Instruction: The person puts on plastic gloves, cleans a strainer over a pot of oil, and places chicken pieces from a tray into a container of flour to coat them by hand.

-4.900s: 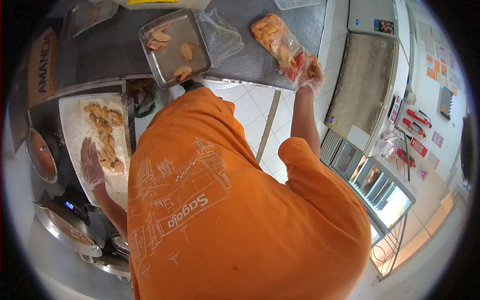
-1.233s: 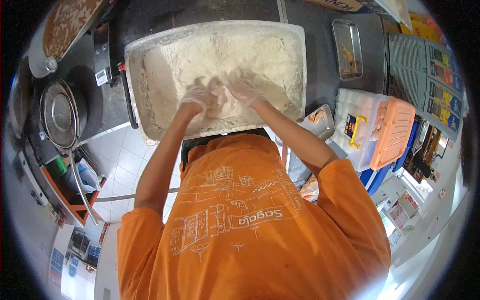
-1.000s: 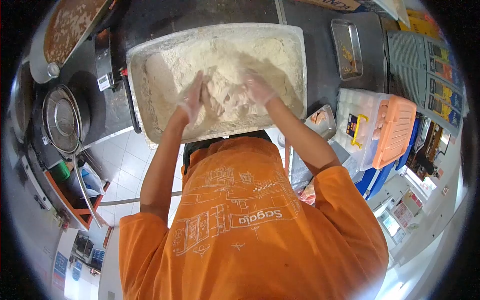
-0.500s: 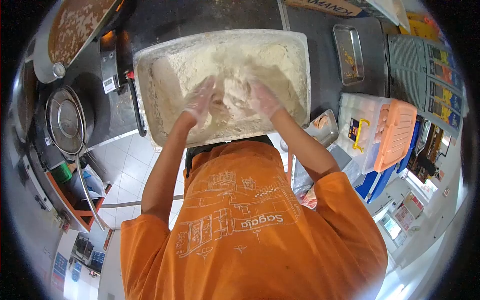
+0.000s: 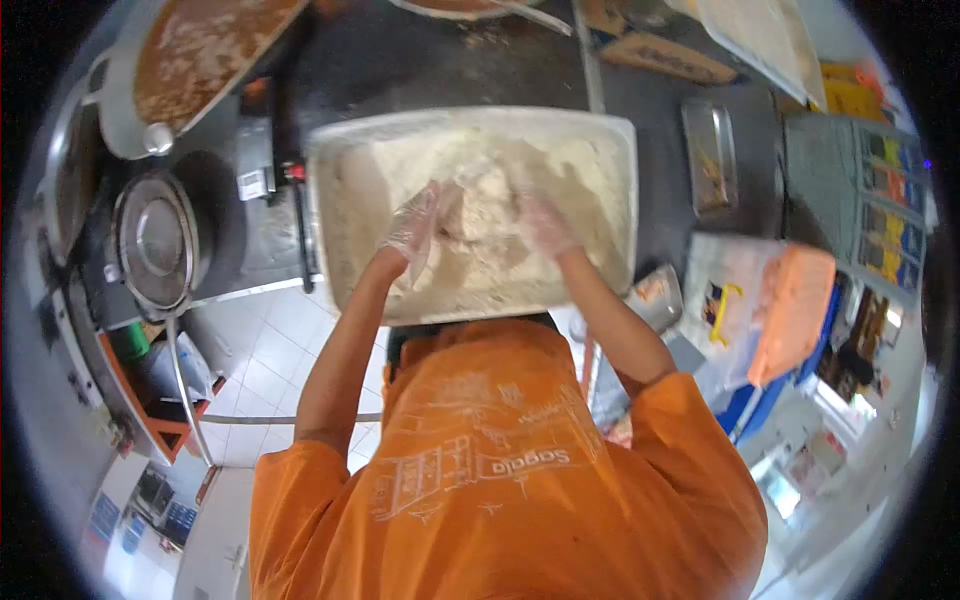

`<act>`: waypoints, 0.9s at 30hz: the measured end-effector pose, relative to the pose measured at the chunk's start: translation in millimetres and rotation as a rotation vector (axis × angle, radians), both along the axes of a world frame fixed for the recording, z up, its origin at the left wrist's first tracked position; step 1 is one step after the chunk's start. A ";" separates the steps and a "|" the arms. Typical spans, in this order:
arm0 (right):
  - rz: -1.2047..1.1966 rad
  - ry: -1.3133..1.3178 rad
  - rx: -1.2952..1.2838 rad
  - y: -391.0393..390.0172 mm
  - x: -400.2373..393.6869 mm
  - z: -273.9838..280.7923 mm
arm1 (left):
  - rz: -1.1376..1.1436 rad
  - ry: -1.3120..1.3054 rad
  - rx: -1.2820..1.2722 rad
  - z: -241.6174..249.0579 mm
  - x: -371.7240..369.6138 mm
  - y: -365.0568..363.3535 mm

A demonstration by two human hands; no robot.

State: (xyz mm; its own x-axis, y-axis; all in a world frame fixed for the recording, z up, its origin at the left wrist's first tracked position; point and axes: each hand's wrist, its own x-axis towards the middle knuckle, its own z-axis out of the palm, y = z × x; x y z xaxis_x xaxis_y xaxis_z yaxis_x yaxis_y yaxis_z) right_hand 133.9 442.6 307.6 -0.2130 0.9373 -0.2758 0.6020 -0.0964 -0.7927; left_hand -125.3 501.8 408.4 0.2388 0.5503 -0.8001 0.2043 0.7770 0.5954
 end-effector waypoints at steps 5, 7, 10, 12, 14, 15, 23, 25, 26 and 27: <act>0.125 -0.726 0.162 86.9 0.6 -36.4 | -0.678 0.768 0.992 -130.0 -10.4 42.3; 0.012 -0.538 -0.079 102.0 -48.6 -9.6 | -0.437 0.583 0.828 -151.6 35.4 46.3; -0.032 -0.258 -0.159 84.5 -50.3 -25.2 | -0.219 0.303 0.254 -80.5 32.5 52.9; 0.217 -0.319 -0.179 65.0 -14.7 -22.9 | -0.212 0.185 0.109 -58.0 -0.9 34.3; 0.528 -0.628 0.234 34.1 26.3 -14.8 | -0.952 0.335 0.630 -47.0 -37.2 20.1; 0.675 -0.773 0.448 19.5 32.7 -10.6 | -0.936 0.344 0.626 -45.1 -46.4 7.2; 0.239 -0.547 -0.377 17.1 -70.6 -5.3 | -0.400 0.272 0.269 -65.6 33.0 -24.2; -0.451 0.223 -0.425 0.5 -58.7 -47.3 | -0.641 0.308 0.644 -81.1 20.3 -28.6; -0.461 0.217 -0.426 4.1 -51.9 -23.6 | -0.873 0.340 1.023 -68.3 8.9 -26.8; -0.529 0.425 -0.500 6.9 -39.0 2.2 | -0.670 0.216 0.740 -56.0 2.2 -24.5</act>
State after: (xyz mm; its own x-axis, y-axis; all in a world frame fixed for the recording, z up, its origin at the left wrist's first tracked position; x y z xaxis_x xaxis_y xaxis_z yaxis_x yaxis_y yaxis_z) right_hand 94.9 449.5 309.8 0.0400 0.7316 -0.6805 0.0385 -0.6817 -0.7306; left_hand -123.1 477.3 352.3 0.5702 0.7304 -0.3759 0.6214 -0.0842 0.7790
